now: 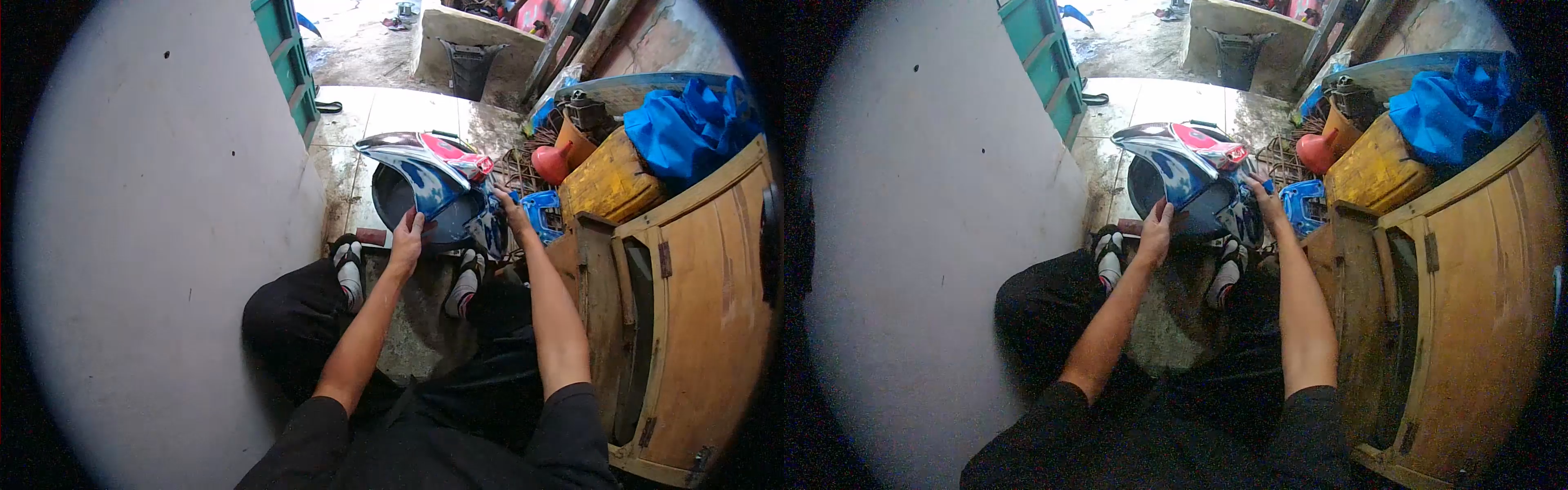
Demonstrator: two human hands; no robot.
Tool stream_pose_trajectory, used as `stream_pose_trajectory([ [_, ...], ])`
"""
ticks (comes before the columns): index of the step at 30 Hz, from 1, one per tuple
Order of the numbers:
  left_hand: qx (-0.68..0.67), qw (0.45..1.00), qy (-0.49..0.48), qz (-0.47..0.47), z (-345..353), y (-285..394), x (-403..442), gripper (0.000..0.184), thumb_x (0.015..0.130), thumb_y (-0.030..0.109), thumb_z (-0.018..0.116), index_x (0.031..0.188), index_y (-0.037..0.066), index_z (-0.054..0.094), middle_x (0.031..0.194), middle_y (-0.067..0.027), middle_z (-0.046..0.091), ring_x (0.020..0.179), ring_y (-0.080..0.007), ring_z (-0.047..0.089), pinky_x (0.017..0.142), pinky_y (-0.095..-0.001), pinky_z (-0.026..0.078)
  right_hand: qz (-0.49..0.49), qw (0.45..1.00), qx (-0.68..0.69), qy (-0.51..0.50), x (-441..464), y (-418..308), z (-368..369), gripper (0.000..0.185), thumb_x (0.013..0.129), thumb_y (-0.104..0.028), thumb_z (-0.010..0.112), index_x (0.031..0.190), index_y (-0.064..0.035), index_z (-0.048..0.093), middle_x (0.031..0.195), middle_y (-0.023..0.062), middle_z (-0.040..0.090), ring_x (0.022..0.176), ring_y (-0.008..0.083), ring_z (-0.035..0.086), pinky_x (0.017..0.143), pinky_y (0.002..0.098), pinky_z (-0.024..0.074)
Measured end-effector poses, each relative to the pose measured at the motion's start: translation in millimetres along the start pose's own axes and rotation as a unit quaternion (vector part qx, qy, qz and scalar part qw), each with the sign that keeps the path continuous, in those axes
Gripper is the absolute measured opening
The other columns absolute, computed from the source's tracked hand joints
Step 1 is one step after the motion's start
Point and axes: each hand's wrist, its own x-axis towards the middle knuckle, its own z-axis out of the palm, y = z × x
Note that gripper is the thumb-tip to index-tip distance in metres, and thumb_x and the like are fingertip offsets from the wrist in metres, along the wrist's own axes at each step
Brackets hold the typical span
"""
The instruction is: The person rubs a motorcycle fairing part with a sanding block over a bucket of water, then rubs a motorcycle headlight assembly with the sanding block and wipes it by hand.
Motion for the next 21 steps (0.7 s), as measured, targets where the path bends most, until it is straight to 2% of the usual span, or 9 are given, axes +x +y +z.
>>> stream_pose_trajectory([
  [2, 0.055, 0.998, 0.014, 0.032, -6, -11, 0, 0.039, 0.105, 0.027, 0.049, 0.138, 0.005, 0.049, 0.119, -0.0024, 0.062, 0.102, -0.0162, 0.065, 0.08, -0.031, 0.051, 0.017, 1.0, 0.0, 0.012, -17, -29, 9, 0.064, 0.086, -0.045, 0.069, 0.132, -0.0021, 0.059, 0.126, 0.0113, 0.062, 0.115, 0.0207, 0.057, 0.103, 0.0333, 0.041],
  [6, 0.108, 0.993, 0.053, 0.017, -18, -21, 1, 0.041, 0.105, 0.027, 0.048, 0.14, 0.005, 0.047, 0.118, -0.0047, 0.063, 0.099, -0.0154, 0.065, 0.077, -0.0304, 0.052, 0.057, 0.995, 0.002, -0.078, -18, -29, 15, 0.073, 0.088, -0.048, 0.065, 0.145, -0.0062, 0.047, 0.14, 0.0116, 0.052, 0.131, 0.021, 0.046, 0.11, 0.0333, 0.0333],
  [8, 0.048, 0.994, 0.094, 0.01, -16, -28, 0, 0.042, 0.105, 0.027, 0.048, 0.139, 0.003, 0.049, 0.116, -0.007, 0.063, 0.092, -0.0149, 0.065, 0.073, -0.0294, 0.054, -0.052, 0.997, -0.043, 0.033, -25, -35, 21, 0.076, 0.087, -0.048, 0.071, 0.141, 0.0001, 0.048, 0.122, 0.0138, 0.063, 0.109, 0.0189, 0.059, 0.098, 0.0322, 0.043],
  [10, 0.097, 0.987, 0.128, 0.007, -14, -25, -3, 0.041, 0.105, 0.027, 0.047, 0.138, 0.003, 0.051, 0.116, -0.0074, 0.063, 0.091, -0.0164, 0.066, 0.071, -0.0293, 0.054, -0.042, 0.998, -0.023, 0.04, -20, -36, 27, 0.079, 0.087, -0.049, 0.07, 0.144, -0.0005, 0.045, 0.123, 0.0159, 0.063, 0.11, 0.0209, 0.059, 0.099, 0.0329, 0.0425],
  [12, 0.146, 0.976, 0.16, 0.004, -14, -23, -6, 0.041, 0.105, 0.027, 0.047, 0.137, 0.002, 0.052, 0.116, -0.0078, 0.064, 0.09, -0.0178, 0.067, 0.069, -0.0293, 0.055, -0.125, 0.982, 0.089, 0.109, -12, -33, 35, 0.077, 0.087, -0.049, 0.07, 0.142, -0.0006, 0.046, 0.12, 0.018, 0.064, 0.109, 0.0218, 0.06, 0.097, 0.0333, 0.0431],
  [16, 0.177, 0.962, 0.207, 0.004, -17, -22, -13, 0.04, 0.102, 0.026, 0.049, 0.131, -0.001, 0.058, 0.113, -0.0151, 0.067, 0.091, -0.0245, 0.069, 0.071, -0.0342, 0.057, -0.171, 0.969, -0.138, 0.117, -51, -65, 55, 0.034, 0.088, -0.032, 0.072, 0.109, -0.0041, 0.07, 0.102, 0.0122, 0.069, 0.1, 0.0227, 0.063, 0.091, 0.0333, 0.0454],
  [17, 0.214, 0.948, 0.236, 0.006, -18, -21, -13, 0.04, 0.101, 0.026, 0.049, 0.128, -0.001, 0.06, 0.111, -0.019, 0.069, 0.092, -0.0292, 0.07, 0.074, -0.0383, 0.057, -0.229, 0.937, -0.181, 0.19, -56, -55, 64, 0.024, 0.088, -0.028, 0.072, 0.092, -0.0045, 0.071, 0.092, 0.0101, 0.067, 0.091, 0.025, 0.062, 0.086, 0.0349, 0.046],
  [18, 0.212, 0.948, 0.238, 0.008, -19, -23, -12, 0.04, 0.101, 0.026, 0.049, 0.128, -0.001, 0.06, 0.111, -0.019, 0.069, 0.092, -0.0292, 0.07, 0.074, -0.0383, 0.057, -0.255, 0.923, -0.184, 0.221, -64, -54, 71, 0.024, 0.089, -0.028, 0.07, 0.088, -0.0032, 0.068, 0.086, 0.0105, 0.064, 0.086, 0.0261, 0.06, 0.081, 0.0368, 0.0458],
  [21, 0.343, 0.89, 0.288, 0.085, -18, -10, -22, 0.038, 0.098, 0.026, 0.048, 0.123, 0.002, 0.065, 0.107, -0.028, 0.067, 0.103, -0.0459, 0.062, 0.089, -0.0484, 0.048, -0.18, 0.934, -0.151, 0.27, -98, -57, 92, 0.027, 0.093, -0.027, 0.064, 0.085, -0.0009, 0.063, 0.084, 0.0124, 0.061, 0.082, 0.0285, 0.06, 0.078, 0.0397, 0.0464],
])
